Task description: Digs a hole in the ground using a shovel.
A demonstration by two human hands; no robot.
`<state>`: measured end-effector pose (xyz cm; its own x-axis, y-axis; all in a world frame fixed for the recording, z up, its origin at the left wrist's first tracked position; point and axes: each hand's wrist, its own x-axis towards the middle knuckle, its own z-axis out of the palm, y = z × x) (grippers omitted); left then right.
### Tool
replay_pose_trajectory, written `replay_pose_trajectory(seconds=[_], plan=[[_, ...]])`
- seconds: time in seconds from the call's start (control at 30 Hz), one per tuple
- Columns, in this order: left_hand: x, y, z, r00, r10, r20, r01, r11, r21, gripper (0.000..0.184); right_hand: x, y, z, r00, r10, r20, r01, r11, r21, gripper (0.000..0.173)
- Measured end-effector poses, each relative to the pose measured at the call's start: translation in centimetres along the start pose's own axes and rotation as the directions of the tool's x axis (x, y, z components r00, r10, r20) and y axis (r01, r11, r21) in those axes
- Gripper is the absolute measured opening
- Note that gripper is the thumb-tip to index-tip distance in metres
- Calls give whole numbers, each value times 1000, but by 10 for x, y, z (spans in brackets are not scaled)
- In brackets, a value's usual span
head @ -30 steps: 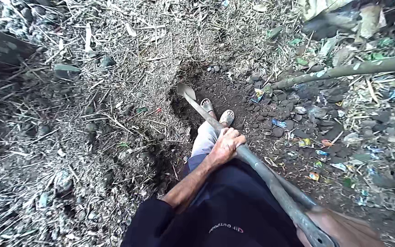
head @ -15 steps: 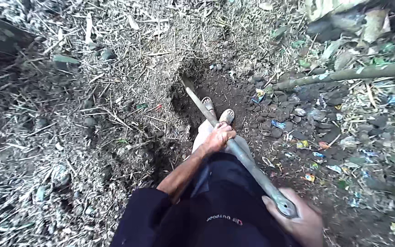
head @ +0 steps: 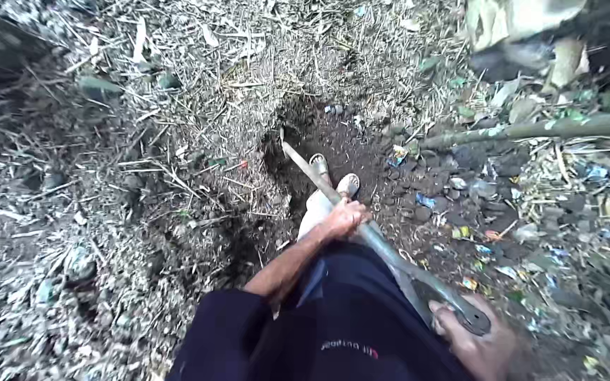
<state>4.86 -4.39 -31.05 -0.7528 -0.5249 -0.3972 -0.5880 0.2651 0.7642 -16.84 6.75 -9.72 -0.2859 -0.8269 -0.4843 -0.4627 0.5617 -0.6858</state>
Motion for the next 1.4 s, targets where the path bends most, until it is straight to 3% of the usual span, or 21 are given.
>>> replay_pose_trajectory(seconds=[0.07, 0.17, 0.23, 0.33, 0.43, 0.5, 0.57, 0.67, 0.73, 0.77, 0.87, 0.93, 1.0, 1.07, 1.13, 1.17, 1.23, 1.3, 1.4], plan=[[-11, 8, 17, 999, -11, 36, 11, 1000, -4, 31, -16, 4, -5, 1000, 1, 23, -1, 1000, -23, 29], [-24, 20, 3, 999, -24, -43, 23, 999, -23, 24, -20, -21, -16, 973, -184, 141, 214, 949, -233, 37], [-32, 42, -2, 989, -30, -143, 22, 998, -59, 17, -22, -38, -37, 922, -314, 227, 372, 881, -291, 33], [-35, 68, 5, 938, -32, -345, -3, 995, -102, 10, -13, -46, -67, 828, -435, 353, 526, 822, -219, 30], [-29, 36, 10, 887, -51, -459, -2, 993, -116, 13, 17, -50, -46, 735, -518, 438, 639, 745, -191, 25], [-26, -3, 22, 895, -63, -442, 16, 994, -110, 18, 31, -33, -7, 680, -634, 369, 729, 638, -248, 23], [-23, -15, 30, 913, -84, -399, 58, 995, -78, 17, 33, -13, 7, 681, -661, 315, 731, 632, -255, 23], [-19, -3, 52, 960, -81, -268, 59, 994, -89, 19, 7, 23, 0, 837, -493, 238, 546, 784, -295, 27], [-12, -5, 48, 996, -38, -80, 34, 998, -52, 18, -7, 39, 0, 958, -248, 146, 277, 934, -227, 28], [-12, -2, 50, 1000, -24, 15, 24, 999, -43, 19, -14, 45, 0, 984, -153, 88, 166, 971, -171, 28], [-3, 0, 34, 967, -12, 255, 15, 1000, -9, 26, -20, 51, 8, 995, 96, -32, -91, 986, 141, 17], [7, 0, 28, 931, -18, 364, 10, 1000, 23, 30, -19, 48, 12, 946, 323, -20, -289, 872, 395, 15], [14, -1, 30, 913, -27, 407, 15, 999, 34, 33, -18, 47, 13, 913, 408, 3, -355, 789, 501, 16], [13, -1, 25, 938, -46, 344, 39, 999, 27, 34, -11, 41, 7, 962, 271, 3, -248, 877, 412, 17], [2, 7, 17, 975, -64, 215, 69, 997, -17, 35, -5, 20, -6, 999, 34, 21, -35, 995, 95, 27], [-4, 13, 12, 987, -69, 148, 75, 996, -37, 35, -3, 4, -15, 995, -74, 71, 80, 993, -83, 36], [-15, 28, 3, 998, -57, -9, 56, 996, -75, 31, 1, -27, -34, 955, -233, 184, 280, 913, -298, 36], [-25, 48, -5, 986, -40, -164, 21, 993, -120, 25, 2, -50, -55, 888, -353, 294, 439, 840, -317, 30], [-37, 64, -16, 937, -62, -344, 8, 988, -156, 15, 11, -86, -74, 760, -440, 478, 585, 784, -208, 29]])
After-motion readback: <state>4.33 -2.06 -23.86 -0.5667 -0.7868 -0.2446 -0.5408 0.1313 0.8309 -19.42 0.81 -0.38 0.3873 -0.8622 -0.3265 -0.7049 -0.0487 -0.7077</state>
